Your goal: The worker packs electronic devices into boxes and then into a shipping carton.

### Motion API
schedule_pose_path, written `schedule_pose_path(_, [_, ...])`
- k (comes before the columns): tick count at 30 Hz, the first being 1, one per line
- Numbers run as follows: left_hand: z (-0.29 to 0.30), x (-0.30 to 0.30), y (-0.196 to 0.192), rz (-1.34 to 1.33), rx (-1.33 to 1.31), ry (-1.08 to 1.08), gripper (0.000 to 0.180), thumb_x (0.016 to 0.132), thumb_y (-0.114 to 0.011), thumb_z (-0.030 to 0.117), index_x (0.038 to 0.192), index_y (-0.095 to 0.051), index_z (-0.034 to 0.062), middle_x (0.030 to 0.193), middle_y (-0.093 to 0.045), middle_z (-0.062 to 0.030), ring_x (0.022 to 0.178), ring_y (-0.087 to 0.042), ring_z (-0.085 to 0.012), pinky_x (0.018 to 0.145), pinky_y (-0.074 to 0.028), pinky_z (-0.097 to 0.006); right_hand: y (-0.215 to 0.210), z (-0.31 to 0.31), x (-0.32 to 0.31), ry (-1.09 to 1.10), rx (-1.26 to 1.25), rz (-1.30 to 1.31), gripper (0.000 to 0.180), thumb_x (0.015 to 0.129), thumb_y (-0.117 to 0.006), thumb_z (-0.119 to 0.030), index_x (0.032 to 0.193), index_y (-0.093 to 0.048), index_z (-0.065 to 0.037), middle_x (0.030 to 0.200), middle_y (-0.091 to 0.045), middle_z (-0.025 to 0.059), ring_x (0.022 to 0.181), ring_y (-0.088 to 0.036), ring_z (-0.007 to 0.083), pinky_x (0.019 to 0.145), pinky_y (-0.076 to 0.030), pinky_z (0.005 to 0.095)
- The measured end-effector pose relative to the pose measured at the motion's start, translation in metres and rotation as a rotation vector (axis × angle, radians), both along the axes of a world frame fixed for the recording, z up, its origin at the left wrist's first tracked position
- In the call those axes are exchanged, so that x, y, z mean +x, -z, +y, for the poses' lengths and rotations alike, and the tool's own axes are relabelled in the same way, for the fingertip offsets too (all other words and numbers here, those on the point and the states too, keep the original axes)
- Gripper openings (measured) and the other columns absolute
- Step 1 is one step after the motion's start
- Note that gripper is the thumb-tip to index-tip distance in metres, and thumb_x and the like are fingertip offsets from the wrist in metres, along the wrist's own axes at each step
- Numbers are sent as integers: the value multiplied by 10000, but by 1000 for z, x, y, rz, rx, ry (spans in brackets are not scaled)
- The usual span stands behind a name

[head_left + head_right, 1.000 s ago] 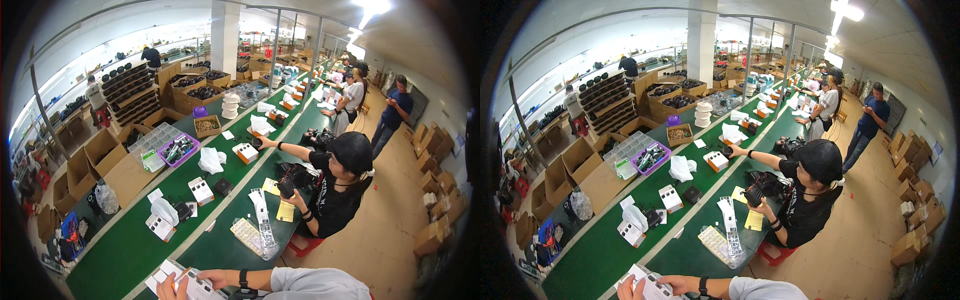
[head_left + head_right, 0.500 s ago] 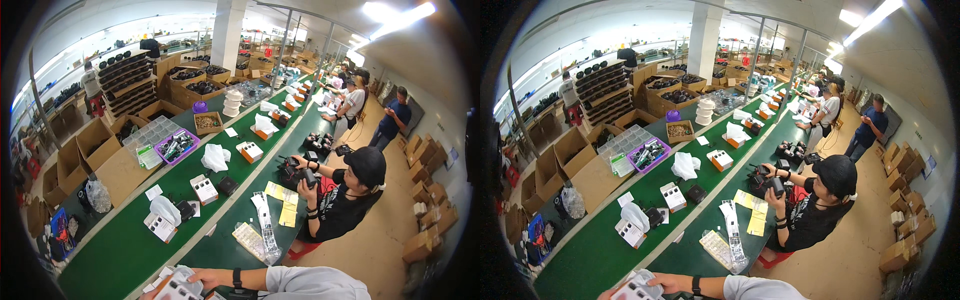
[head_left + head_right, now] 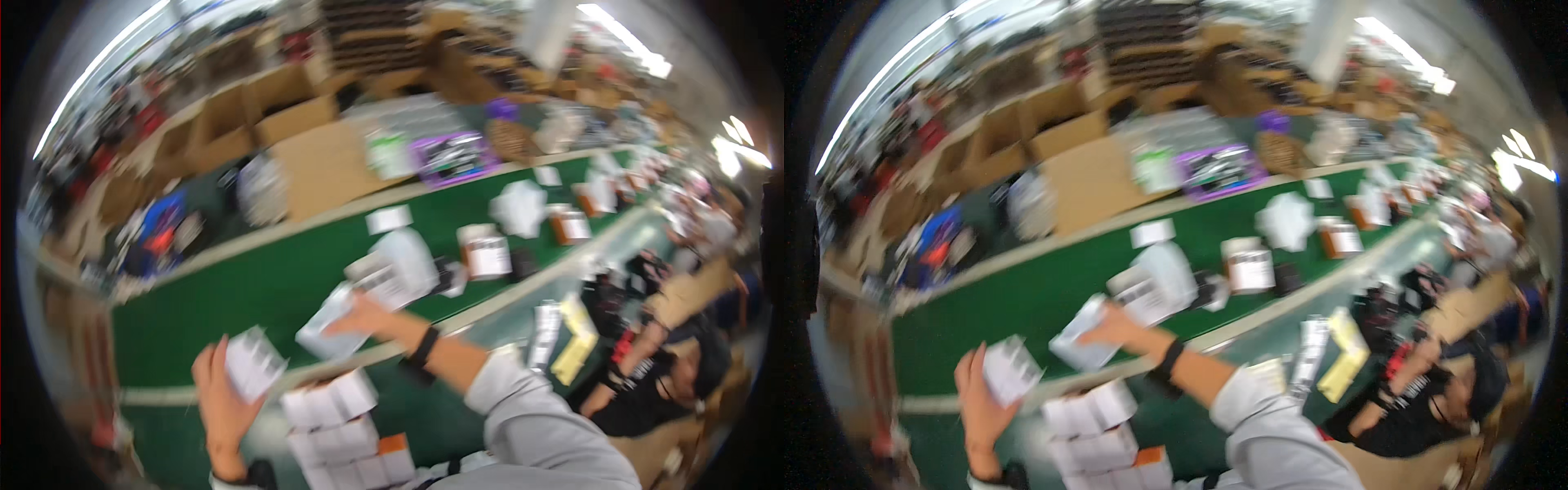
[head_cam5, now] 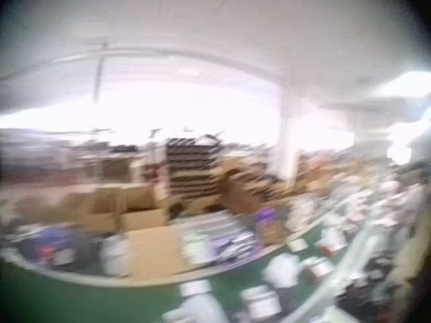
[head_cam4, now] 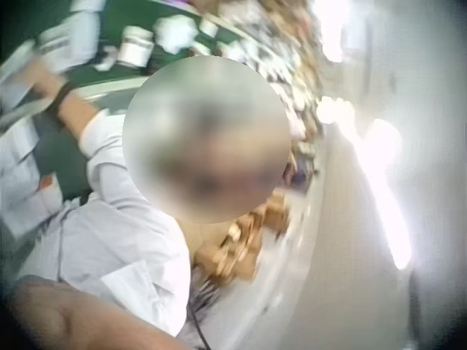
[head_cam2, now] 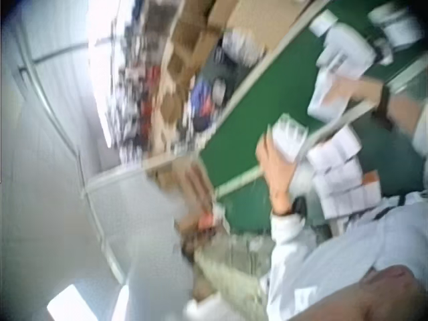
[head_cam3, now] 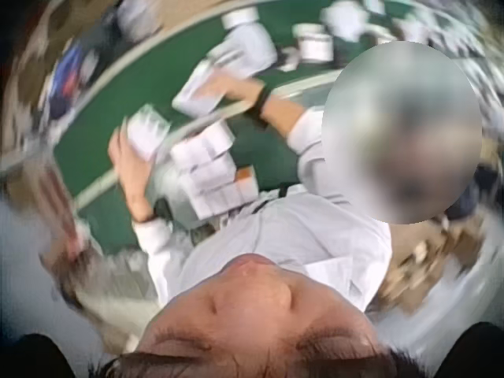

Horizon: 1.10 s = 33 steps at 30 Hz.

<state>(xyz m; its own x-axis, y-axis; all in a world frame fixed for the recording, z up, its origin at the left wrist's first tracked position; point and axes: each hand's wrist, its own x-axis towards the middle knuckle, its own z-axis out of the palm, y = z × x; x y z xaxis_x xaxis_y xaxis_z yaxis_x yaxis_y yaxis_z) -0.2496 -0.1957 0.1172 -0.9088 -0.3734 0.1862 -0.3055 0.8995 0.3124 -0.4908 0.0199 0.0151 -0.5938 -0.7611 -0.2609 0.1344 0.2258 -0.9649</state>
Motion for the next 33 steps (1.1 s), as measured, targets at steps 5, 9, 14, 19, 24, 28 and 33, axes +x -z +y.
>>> schedule_pose_path(5, [-35,-40,30,-37,-46,5,1100,549,-922,122,1514,-409,-5,1369,-527,-211,1257,-504,-421,1066,-442,-485,56,-58,-78,-247,312,421,702,555,-958,-377,1114,-719,-26,1084,-754,171,989,-730,311,889,-566,395])
schedule_pose_path(9, [-72,-27,91,-3,33,-210,1082,623,-969,217,1503,-394,-40,1358,-511,-221,1268,-514,-396,1076,-446,-469,82,-123,-84,-694,506,535,763,484,-944,-348,1131,-722,-10,1115,-748,206,1027,-721,375,879,-573,432])
schedule_pose_path(14, [-88,-29,221,287,309,-504,1105,673,-977,360,1479,-374,-98,1400,-451,-266,1295,-500,-376,1123,-423,-443,145,-126,-106,-785,720,531,864,480,-949,-304,1263,-678,-61,1214,-710,176,1092,-690,360,912,-555,424])
schedule_pose_path(19, [-46,-30,278,136,463,-591,1256,625,-991,428,1530,-284,-80,1412,-432,-299,1331,-440,-426,1122,-405,-495,130,-84,-68,-146,407,1239,872,636,-928,-338,1376,-539,-92,1331,-569,94,1235,-555,311,997,-470,456])
schedule_pose_path(24, [-27,-35,239,101,400,-259,1137,708,-953,293,1555,-276,-50,1493,-381,-263,1359,-430,-390,1142,-395,-466,163,-38,-29,-50,399,1578,235,853,-690,-200,1050,-612,-98,1112,-603,60,1056,-604,266,816,-498,400])
schedule_pose_path(28, [-9,14,200,176,643,-343,950,802,-849,136,1580,-309,52,1504,-409,-196,1311,-495,-313,1065,-460,-452,158,-15,-20,-45,455,1448,134,858,-636,-119,986,-606,-95,1028,-620,40,989,-615,247,788,-494,390])
schedule_pose_path(33, [43,130,149,180,640,-360,845,783,-819,92,1507,-398,-14,1321,-529,-198,1187,-561,-329,1025,-488,-427,146,9,-3,13,261,1476,125,825,-637,-91,947,-624,-116,931,-650,45,897,-639,237,770,-489,391])
